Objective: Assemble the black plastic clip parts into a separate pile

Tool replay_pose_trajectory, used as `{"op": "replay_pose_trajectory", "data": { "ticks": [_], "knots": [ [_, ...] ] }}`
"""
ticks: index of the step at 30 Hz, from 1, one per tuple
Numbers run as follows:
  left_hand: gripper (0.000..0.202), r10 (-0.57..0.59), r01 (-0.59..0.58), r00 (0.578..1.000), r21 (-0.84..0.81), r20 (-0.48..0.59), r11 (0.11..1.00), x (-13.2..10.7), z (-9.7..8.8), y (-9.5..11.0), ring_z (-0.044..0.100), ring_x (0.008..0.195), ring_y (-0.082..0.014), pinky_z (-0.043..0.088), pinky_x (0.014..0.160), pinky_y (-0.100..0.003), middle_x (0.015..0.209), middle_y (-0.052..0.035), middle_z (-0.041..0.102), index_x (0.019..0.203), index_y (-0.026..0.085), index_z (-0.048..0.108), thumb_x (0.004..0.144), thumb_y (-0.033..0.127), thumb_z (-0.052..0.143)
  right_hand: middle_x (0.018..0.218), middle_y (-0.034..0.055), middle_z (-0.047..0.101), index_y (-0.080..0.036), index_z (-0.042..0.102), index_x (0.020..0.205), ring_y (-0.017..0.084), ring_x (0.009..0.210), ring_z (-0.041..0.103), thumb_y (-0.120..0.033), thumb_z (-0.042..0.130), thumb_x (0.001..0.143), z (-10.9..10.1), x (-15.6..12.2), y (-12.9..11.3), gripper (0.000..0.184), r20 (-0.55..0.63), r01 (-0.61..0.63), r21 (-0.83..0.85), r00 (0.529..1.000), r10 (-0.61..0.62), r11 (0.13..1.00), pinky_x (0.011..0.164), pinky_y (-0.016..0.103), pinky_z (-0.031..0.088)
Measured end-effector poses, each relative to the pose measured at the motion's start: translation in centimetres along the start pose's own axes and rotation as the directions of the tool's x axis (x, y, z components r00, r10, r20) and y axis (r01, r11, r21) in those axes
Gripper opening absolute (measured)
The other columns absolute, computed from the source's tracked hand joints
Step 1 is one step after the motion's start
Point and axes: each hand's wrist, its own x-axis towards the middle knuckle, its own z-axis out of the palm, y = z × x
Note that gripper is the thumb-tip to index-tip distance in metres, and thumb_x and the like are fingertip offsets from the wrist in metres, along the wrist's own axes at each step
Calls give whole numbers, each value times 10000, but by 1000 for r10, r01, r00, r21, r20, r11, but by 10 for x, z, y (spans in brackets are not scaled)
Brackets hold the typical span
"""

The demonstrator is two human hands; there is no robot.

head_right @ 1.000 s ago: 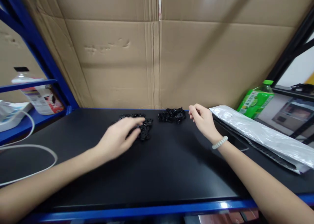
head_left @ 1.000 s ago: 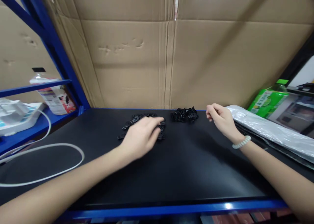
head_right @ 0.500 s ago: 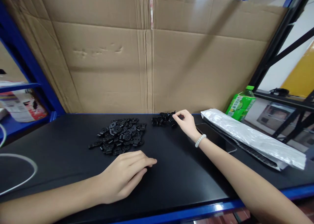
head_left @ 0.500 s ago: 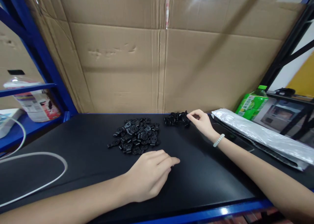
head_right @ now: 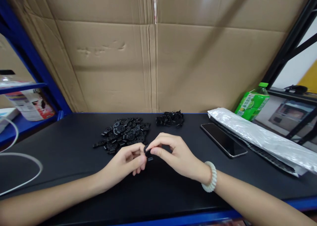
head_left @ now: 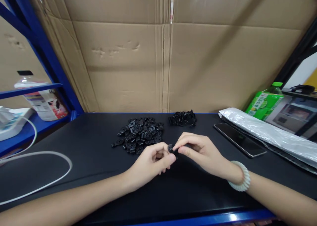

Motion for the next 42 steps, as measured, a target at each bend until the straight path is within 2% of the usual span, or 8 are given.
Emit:
{"op": "replay_pose_trajectory", "data": {
  "ticks": [6,10,14,19,24,27,35,42],
  "knots": [
    [341,142,-136,989,126,-39,983,-6,1,1,503,556,-95,428,546,-203,622,11,543,664,145,550,935,333,465,796,-16,543,-200,545,945,119,729,515,-312,614,864,6,-1,5,155,60,-178,187,984,169,966,678,245,433],
    [329,214,-194,975,239,-57,951,-9,1,3,524,547,-97,423,540,-198,611,3,573,656,141,586,935,266,464,736,-22,511,-179,528,821,106,651,447,-374,504,927,6,-1,3,223,166,-224,50,963,213,973,593,228,367],
    [329,188,-172,981,234,-49,957,-8,2,6,530,527,-99,420,522,-194,587,3,580,648,138,601,928,252,471,669,-26,492,-169,498,702,103,628,433,-313,432,963,5,-2,-1,305,158,-116,-115,978,133,987,601,228,344],
    [341,178,-171,984,196,-21,966,-8,2,6,527,533,-99,419,526,-198,592,0,571,639,129,605,924,265,475,668,-22,496,-171,500,685,107,628,455,-286,437,958,6,-2,-2,303,136,-37,-173,989,62,984,625,229,362],
    [212,92,-90,994,23,-63,996,-7,3,6,515,538,-95,445,528,-209,643,10,568,767,133,606,866,315,561,655,-20,507,-170,515,666,107,615,464,-301,444,954,6,-2,-3,324,122,-48,-170,990,69,984,614,230,365],
    [198,51,-55,994,-45,-97,997,-6,2,5,514,542,-91,456,531,-212,651,14,571,763,137,589,826,323,613,640,-20,513,-172,521,664,109,604,457,-302,456,945,6,-2,-2,317,122,-76,-171,988,98,982,597,231,360],
    [219,40,-47,993,-62,-107,997,-6,1,5,524,532,-90,461,529,-222,648,11,578,771,134,596,813,346,626,629,-22,522,-172,531,668,108,591,445,-347,463,943,5,-2,3,333,145,-139,-136,977,158,981,582,232,350],
    [175,61,-69,989,-52,-136,996,-2,0,3,557,526,-80,493,525,-217,725,6,586,890,139,606,802,287,633,632,-22,520,-167,512,650,104,596,451,-378,461,948,6,-2,7,369,214,-164,-136,958,190,977,580,228,341]
  ]
}}
